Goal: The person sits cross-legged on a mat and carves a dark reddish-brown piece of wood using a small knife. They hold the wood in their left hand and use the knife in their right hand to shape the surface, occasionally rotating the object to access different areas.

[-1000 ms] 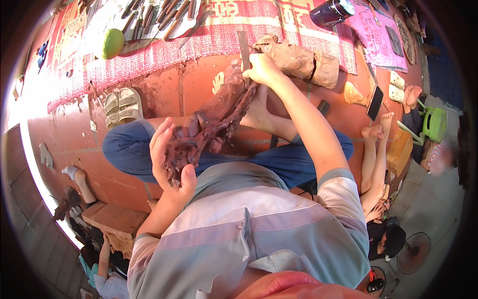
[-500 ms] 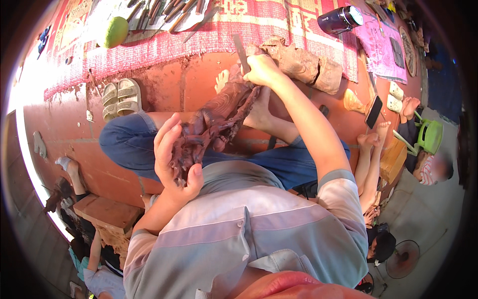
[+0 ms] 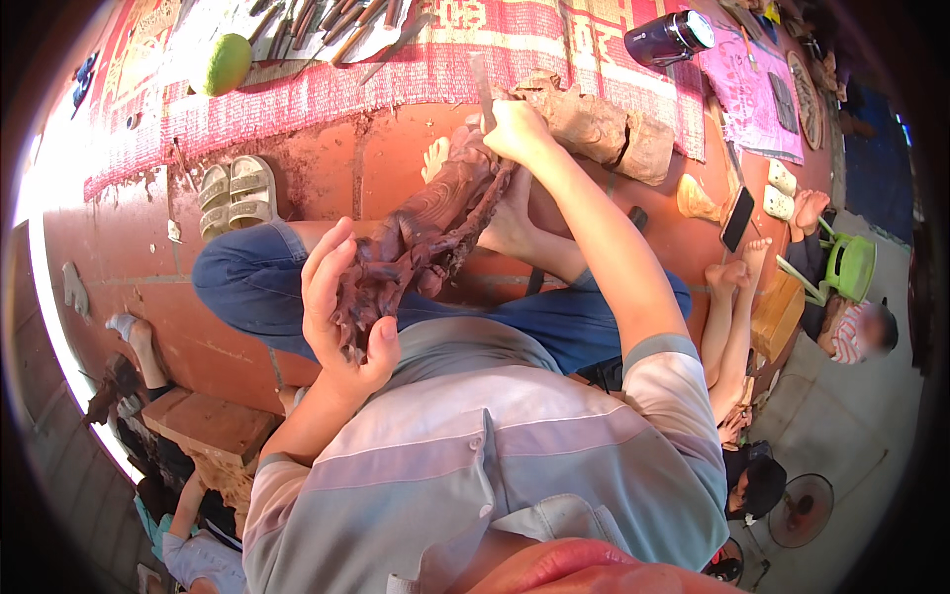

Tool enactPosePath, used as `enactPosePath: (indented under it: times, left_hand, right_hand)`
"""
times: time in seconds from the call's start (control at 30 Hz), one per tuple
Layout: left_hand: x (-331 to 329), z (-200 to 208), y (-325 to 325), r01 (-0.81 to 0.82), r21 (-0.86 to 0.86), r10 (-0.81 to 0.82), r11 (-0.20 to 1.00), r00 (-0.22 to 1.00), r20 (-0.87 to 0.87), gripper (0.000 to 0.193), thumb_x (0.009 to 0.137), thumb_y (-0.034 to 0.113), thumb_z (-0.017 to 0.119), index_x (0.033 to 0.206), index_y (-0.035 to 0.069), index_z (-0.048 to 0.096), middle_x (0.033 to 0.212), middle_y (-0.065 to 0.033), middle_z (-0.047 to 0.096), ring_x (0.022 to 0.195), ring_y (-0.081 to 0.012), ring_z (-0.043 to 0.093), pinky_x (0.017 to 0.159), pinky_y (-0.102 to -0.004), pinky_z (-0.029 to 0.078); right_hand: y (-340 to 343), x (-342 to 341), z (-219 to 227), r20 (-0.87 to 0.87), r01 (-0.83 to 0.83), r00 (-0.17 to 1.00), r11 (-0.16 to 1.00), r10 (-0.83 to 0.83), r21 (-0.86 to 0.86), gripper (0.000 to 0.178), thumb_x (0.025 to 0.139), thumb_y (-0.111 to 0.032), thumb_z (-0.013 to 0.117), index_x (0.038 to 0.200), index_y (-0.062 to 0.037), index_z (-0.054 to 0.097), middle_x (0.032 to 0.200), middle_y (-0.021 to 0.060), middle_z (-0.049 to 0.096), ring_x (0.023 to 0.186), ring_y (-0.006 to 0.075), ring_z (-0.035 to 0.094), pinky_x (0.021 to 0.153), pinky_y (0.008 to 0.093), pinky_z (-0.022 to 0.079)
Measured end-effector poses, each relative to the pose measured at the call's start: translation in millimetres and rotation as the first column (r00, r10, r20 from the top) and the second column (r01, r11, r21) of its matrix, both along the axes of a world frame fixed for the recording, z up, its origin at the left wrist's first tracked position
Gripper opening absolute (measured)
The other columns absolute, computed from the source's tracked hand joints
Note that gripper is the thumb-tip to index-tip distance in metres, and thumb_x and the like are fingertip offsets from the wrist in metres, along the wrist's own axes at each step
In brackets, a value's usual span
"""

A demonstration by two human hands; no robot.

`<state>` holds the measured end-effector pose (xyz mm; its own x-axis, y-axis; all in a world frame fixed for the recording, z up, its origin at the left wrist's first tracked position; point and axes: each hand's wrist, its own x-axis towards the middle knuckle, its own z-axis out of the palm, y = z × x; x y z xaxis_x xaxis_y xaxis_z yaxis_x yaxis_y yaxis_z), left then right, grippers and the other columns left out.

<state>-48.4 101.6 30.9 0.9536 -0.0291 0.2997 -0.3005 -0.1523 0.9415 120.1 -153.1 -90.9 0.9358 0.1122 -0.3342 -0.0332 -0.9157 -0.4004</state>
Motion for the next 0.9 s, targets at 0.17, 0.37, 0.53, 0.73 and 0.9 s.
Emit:
enactPosePath:
  times: [0.17,0.37,0.53,0.73,0.9]
  left_hand:
    - [-0.8,3.0,-3.1,-0.009,-0.049,0.008,0.999,1.0,-0.019,0.062,0.085,0.029,0.064,0.132,-0.006,0.043,0.135,-0.0287,0.042,0.123,-0.0322,0.046,0.101,-0.0385,0.038]
    - [-0.9,3.0,-0.5,-0.001,0.002,0.001,1.0,1.0,-0.013,0.061,0.086,0.027,0.063,0.132,-0.006,0.042,0.137,-0.0279,0.041,0.124,-0.0309,0.045,0.102,-0.0382,0.038]
    - [0.2,4.9,-4.0,-0.002,-0.047,0.001,0.999,1.0,-0.027,0.06,0.086,0.026,0.062,0.133,-0.007,0.042,0.137,-0.0272,0.041,0.124,-0.0304,0.045,0.102,-0.0378,0.037]
    - [-0.3,0.3,-1.8,-0.002,-0.031,0.002,1.0,1.0,-0.009,0.06,0.087,0.026,0.061,0.133,-0.007,0.041,0.137,-0.027,0.04,0.123,-0.03,0.046,0.098,-0.0369,0.042]
    - [-1.0,1.2,-3.2,0.008,-0.062,-0.009,0.998,1.0,-0.018,0.06,0.088,0.027,0.06,0.133,-0.006,0.04,0.138,-0.0272,0.039,0.123,-0.0297,0.045,0.096,-0.0362,0.044]
  right_hand:
    - [4.2,-15.4,11.6,-0.006,-0.148,0.989,0.988,0.148,0.041,0.014,0.073,-0.016,0.06,0.077,-0.0073,0.07,0.079,0.0189,0.068,0.083,0.0344,0.067,0.076,0.0423,0.051]
    - [-3.1,-3.5,-8.0,-0.051,0.001,0.999,1.0,0.0,0.028,0.013,0.069,-0.014,0.071,0.082,-0.0101,0.07,0.081,0.0138,0.069,0.081,0.0283,0.067,0.074,0.0391,0.051]
    - [-17.7,5.2,-13.1,-0.032,0.027,0.999,0.987,-0.022,0.156,0.022,0.074,-0.02,0.063,0.084,-0.0017,0.068,0.085,0.022,0.067,0.085,0.0352,0.066,0.077,0.0432,0.052]
    - [-5.2,-4.6,1.0,-0.034,0.043,0.999,0.986,-0.038,0.161,0.011,0.072,-0.01,0.065,0.082,-0.0071,0.067,0.077,0.0134,0.068,0.077,0.0276,0.067,0.073,0.0372,0.051]
    - [-5.6,-9.2,-4.2,0.057,-0.09,0.995,0.978,0.08,0.187,0.01,0.071,-0.012,0.063,0.079,-0.0079,0.068,0.077,0.0174,0.067,0.077,0.0324,0.066,0.073,0.0408,0.051]
